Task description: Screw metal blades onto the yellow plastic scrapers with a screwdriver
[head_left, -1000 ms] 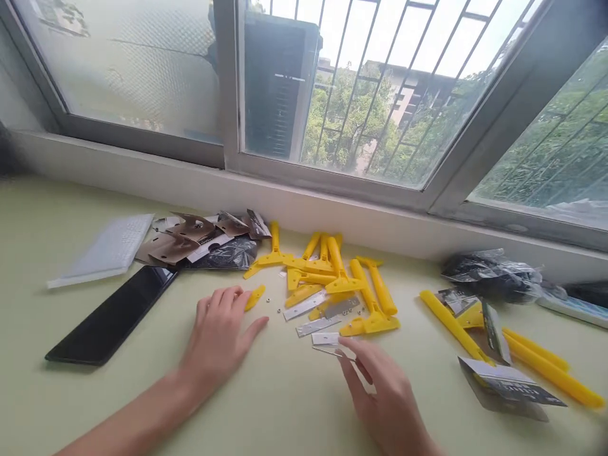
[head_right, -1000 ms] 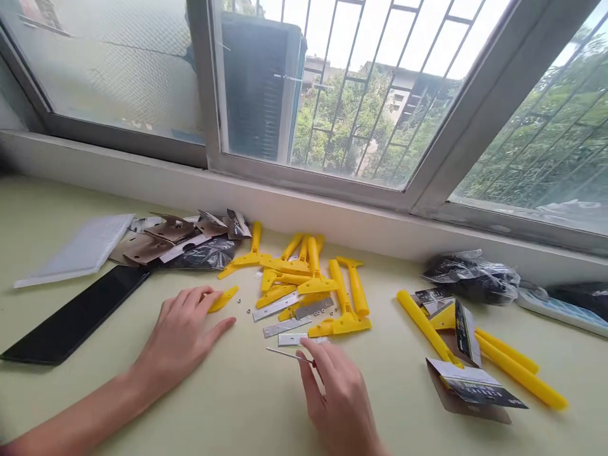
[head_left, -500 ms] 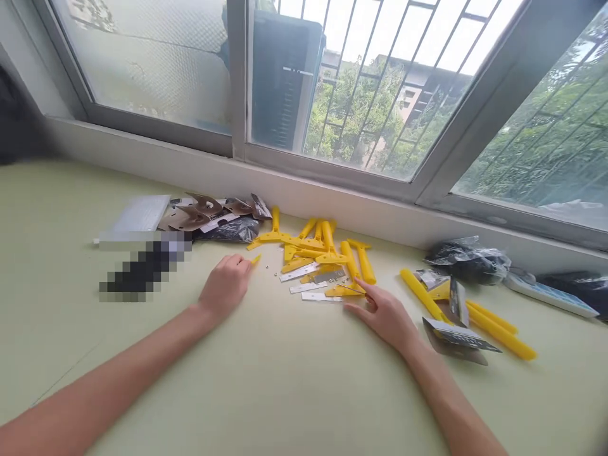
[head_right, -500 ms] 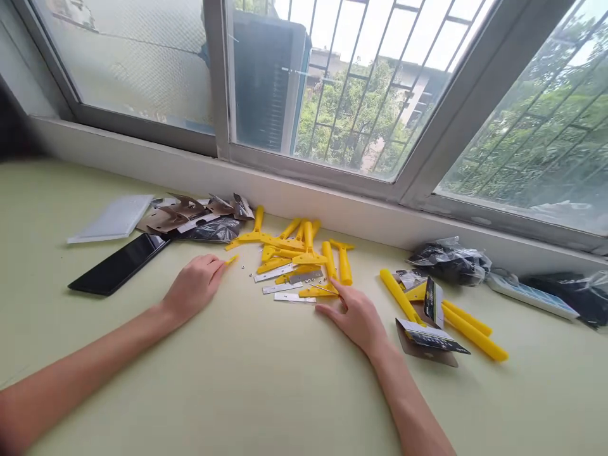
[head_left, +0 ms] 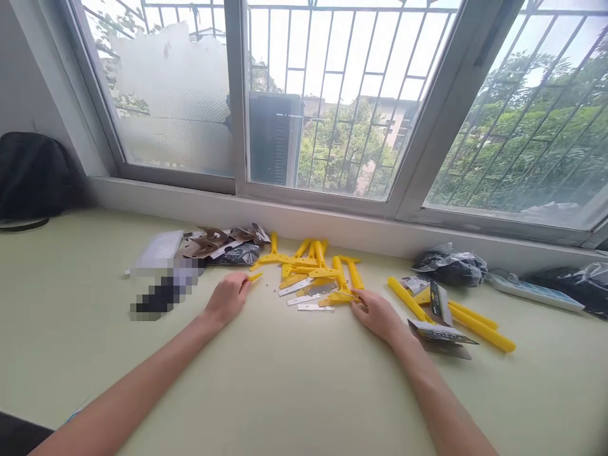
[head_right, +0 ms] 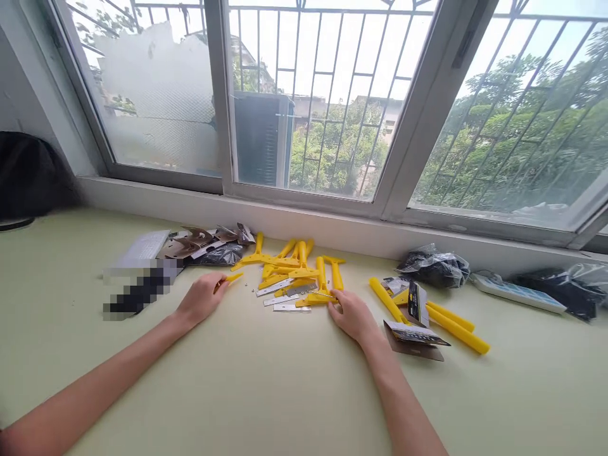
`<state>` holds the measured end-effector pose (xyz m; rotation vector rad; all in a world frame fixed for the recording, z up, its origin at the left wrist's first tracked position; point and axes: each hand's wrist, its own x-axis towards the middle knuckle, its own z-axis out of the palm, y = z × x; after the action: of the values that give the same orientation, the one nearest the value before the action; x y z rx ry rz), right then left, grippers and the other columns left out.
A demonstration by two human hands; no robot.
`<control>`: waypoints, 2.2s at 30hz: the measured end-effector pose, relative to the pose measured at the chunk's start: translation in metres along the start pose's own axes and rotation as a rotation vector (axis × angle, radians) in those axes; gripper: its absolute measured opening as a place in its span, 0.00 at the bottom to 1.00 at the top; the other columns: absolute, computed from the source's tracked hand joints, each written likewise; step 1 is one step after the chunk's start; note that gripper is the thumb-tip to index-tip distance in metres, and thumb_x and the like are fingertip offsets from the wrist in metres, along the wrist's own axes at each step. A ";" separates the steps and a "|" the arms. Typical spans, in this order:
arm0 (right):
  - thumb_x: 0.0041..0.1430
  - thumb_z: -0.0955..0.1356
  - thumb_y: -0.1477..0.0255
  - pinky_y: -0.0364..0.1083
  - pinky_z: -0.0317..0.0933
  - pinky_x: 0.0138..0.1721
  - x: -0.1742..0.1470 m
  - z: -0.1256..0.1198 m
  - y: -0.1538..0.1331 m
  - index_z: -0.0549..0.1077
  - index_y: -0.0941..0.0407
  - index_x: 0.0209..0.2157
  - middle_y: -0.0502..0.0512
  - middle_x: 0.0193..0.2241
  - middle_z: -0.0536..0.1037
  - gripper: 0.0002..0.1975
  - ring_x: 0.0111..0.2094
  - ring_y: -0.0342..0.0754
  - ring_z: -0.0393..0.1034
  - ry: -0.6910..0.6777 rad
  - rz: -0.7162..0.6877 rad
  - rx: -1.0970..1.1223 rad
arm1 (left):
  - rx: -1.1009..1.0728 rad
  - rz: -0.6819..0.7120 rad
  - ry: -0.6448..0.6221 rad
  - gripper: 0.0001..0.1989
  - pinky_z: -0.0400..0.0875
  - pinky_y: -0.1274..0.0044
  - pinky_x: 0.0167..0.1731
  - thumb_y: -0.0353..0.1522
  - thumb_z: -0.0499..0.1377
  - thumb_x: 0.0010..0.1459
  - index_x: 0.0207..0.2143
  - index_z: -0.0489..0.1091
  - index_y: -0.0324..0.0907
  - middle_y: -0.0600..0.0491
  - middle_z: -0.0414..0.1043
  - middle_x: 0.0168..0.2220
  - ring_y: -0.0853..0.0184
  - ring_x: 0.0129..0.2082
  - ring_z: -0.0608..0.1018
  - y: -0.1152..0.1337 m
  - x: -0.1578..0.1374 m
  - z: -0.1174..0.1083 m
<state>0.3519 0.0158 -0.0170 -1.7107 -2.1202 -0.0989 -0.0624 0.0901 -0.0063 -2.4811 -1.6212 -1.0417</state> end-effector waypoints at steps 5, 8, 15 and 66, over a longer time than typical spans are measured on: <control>0.69 0.68 0.64 0.52 0.72 0.45 0.005 0.010 -0.006 0.75 0.58 0.45 0.56 0.44 0.78 0.11 0.43 0.48 0.75 0.075 -0.008 -0.073 | -0.170 -0.082 0.047 0.13 0.69 0.73 0.32 0.38 0.53 0.66 0.37 0.74 0.42 0.49 0.78 0.35 0.62 0.30 0.77 -0.007 0.003 0.002; 0.69 0.68 0.64 0.51 0.71 0.45 0.006 0.012 -0.008 0.75 0.58 0.42 0.55 0.41 0.78 0.11 0.41 0.48 0.74 0.172 0.028 -0.107 | -0.255 -0.126 0.060 0.13 0.70 0.74 0.32 0.39 0.54 0.66 0.39 0.74 0.41 0.49 0.78 0.35 0.64 0.29 0.76 -0.007 0.003 0.002; 0.70 0.66 0.62 0.46 0.65 0.34 0.004 0.008 0.001 0.70 0.58 0.31 0.48 0.27 0.72 0.15 0.29 0.44 0.68 0.520 0.252 -0.127 | -0.406 -0.128 0.045 0.13 0.71 0.76 0.30 0.39 0.55 0.67 0.39 0.75 0.42 0.51 0.78 0.35 0.65 0.30 0.76 0.015 -0.006 -0.005; 0.61 0.72 0.57 0.42 0.48 0.15 -0.071 -0.006 -0.148 0.58 0.53 0.20 0.43 0.13 0.67 0.25 0.13 0.38 0.59 0.065 -0.211 0.248 | -0.854 -0.344 -0.409 0.10 0.78 0.72 0.43 0.42 0.65 0.61 0.33 0.79 0.47 0.51 0.80 0.40 0.60 0.42 0.81 0.112 -0.019 0.015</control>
<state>0.2246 -0.0871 -0.0074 -1.3241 -2.1574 0.0464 0.0318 0.0275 0.0102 -3.1684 -2.1053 -1.6344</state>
